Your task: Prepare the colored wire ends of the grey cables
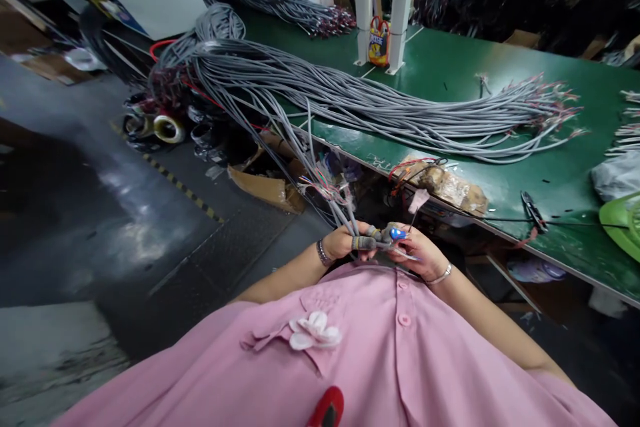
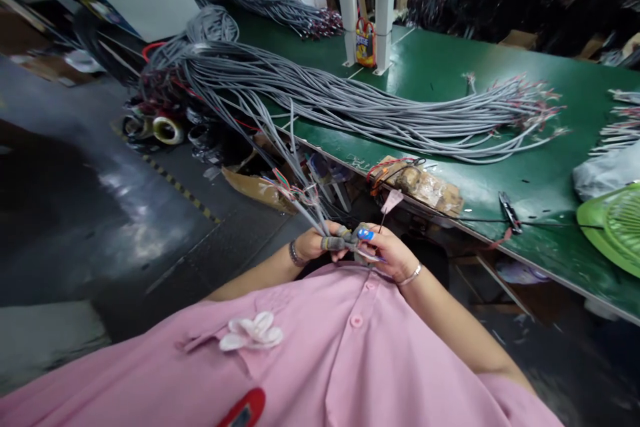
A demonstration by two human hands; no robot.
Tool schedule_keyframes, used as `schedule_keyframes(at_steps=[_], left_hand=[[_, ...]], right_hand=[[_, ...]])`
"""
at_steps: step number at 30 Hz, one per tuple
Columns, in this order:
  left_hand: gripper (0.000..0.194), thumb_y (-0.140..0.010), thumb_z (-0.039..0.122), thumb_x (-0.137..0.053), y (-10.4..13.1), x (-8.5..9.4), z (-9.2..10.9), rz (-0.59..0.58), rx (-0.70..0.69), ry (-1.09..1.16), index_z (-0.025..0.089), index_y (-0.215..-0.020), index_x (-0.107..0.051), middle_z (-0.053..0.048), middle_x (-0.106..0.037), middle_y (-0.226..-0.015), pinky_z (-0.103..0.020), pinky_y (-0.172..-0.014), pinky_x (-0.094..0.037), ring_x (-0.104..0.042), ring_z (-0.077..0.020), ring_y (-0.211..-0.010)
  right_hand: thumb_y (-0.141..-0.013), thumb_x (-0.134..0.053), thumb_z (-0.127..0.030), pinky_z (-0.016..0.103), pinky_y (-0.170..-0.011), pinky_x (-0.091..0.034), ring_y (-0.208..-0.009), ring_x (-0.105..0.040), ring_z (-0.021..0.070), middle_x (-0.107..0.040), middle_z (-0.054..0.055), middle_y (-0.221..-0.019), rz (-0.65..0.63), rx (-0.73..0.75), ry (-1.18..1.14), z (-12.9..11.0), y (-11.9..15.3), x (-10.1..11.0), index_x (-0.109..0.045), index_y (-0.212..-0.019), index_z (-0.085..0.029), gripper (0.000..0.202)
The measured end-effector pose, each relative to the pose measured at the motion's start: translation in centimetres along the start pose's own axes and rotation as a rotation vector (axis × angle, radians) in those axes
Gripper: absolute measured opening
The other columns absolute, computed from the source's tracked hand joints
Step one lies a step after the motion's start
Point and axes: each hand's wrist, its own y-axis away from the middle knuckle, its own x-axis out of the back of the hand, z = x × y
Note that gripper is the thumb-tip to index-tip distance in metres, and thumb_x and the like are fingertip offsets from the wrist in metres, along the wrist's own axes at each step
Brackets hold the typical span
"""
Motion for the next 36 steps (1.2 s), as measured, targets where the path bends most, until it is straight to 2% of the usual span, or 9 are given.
schedule_keyframes(at_steps=[3, 6, 8, 12, 16, 20, 26, 30, 36], left_hand=[[0.044, -0.071, 0.052, -0.079, -0.4, -0.3, 0.8, -0.009, -0.059, -0.108, 0.010, -0.082, -0.072, -0.002, -0.061, -0.056, -0.018, -0.039, -0.033, -0.043, -0.0053, -0.041], [0.038, -0.076, 0.048, -0.077, -0.7, -0.6, 1.6, -0.013, -0.144, -0.188, 0.012, -0.088, -0.075, -0.005, -0.067, -0.065, -0.021, -0.050, -0.046, -0.057, -0.0104, -0.053], [0.036, -0.080, 0.046, -0.073, -0.9, -0.6, 2.2, -0.086, -0.179, -0.271, 0.013, -0.092, -0.076, -0.009, -0.073, -0.078, -0.027, -0.064, -0.054, -0.066, -0.0170, -0.070], [0.033, -0.086, 0.042, -0.068, -1.3, -0.2, 3.4, -0.237, -0.209, -0.494, 0.014, -0.098, -0.077, -0.013, -0.074, -0.087, -0.028, -0.069, -0.056, -0.069, -0.0200, -0.077], [0.035, -0.087, 0.043, -0.066, -1.9, 0.4, 4.1, -0.145, -0.313, -0.581, 0.012, -0.098, -0.077, -0.011, -0.072, -0.080, -0.024, -0.065, -0.052, -0.065, -0.0155, -0.069], [0.038, -0.084, 0.046, -0.069, -2.5, 0.6, 4.7, -0.003, -0.408, -0.645, 0.011, -0.094, -0.078, -0.009, -0.069, -0.073, -0.023, -0.065, -0.050, -0.062, -0.0145, -0.068], [0.037, -0.084, 0.046, -0.069, -4.1, -0.1, 4.9, 0.104, -0.442, -0.642, 0.013, -0.098, -0.077, -0.009, -0.072, -0.080, -0.023, -0.063, -0.048, -0.062, -0.0148, -0.070], [0.037, -0.086, 0.045, -0.067, -5.4, 0.1, 4.5, 0.116, -0.461, -0.595, 0.012, -0.100, -0.077, -0.010, -0.072, -0.082, -0.023, -0.065, -0.049, -0.063, -0.0154, -0.072], [0.036, -0.085, 0.043, -0.069, -6.6, 0.7, 3.6, 0.115, -0.456, -0.554, 0.011, -0.100, -0.076, -0.011, -0.072, -0.086, -0.024, -0.066, -0.049, -0.064, -0.0155, -0.073]], right_hand=[[-0.071, -0.081, -0.033, 0.019, -0.039, -0.017, -0.040, -0.022, 0.0038, -0.040, -0.008, -0.048, 0.066, 0.020, 0.053, -0.3, 0.1, 0.5, -0.054, -0.065, -0.018, 0.032], [-0.069, -0.081, -0.036, 0.019, -0.040, -0.020, -0.041, -0.028, 0.0042, -0.045, -0.007, -0.049, 0.181, 0.061, 0.132, -0.5, 0.4, 0.6, -0.056, -0.064, -0.017, 0.032], [-0.068, -0.082, -0.039, 0.019, -0.040, -0.021, -0.041, -0.031, 0.0046, -0.045, -0.006, -0.048, 0.281, 0.073, 0.188, -0.4, 0.6, 0.6, -0.054, -0.062, -0.018, 0.035], [-0.067, -0.082, -0.046, 0.018, -0.036, -0.013, -0.038, -0.022, 0.0029, -0.036, -0.009, -0.045, 0.503, 0.122, 0.222, -0.1, 0.9, 1.9, -0.046, -0.058, -0.019, 0.046], [-0.070, -0.079, -0.053, 0.016, -0.034, -0.012, -0.039, -0.021, 0.0017, -0.048, -0.006, -0.054, 0.661, 0.226, 0.049, 0.0, 1.2, 4.9, -0.053, -0.067, -0.018, 0.043], [-0.073, -0.074, -0.059, 0.016, -0.033, -0.014, -0.040, -0.026, 0.0018, -0.056, -0.001, -0.063, 0.619, 0.270, -0.021, -0.7, 1.1, 6.7, -0.059, -0.072, -0.016, 0.045], [-0.076, -0.065, -0.071, 0.019, -0.034, -0.020, -0.043, -0.036, 0.0050, -0.062, 0.000, -0.072, 0.418, 0.250, -0.021, -2.8, -0.9, 5.7, -0.063, -0.084, -0.019, 0.053], [-0.075, -0.069, -0.067, 0.020, -0.036, -0.023, -0.042, -0.035, 0.0066, -0.050, -0.005, -0.056, 0.461, 0.298, -0.008, -3.7, -1.8, 5.0, -0.058, -0.077, -0.019, 0.049], [-0.075, -0.066, -0.072, 0.020, -0.035, -0.020, -0.041, -0.033, 0.0070, -0.045, -0.006, -0.052, 0.466, 0.332, 0.111, -3.9, -2.0, 5.1, -0.052, -0.072, -0.021, 0.053]])
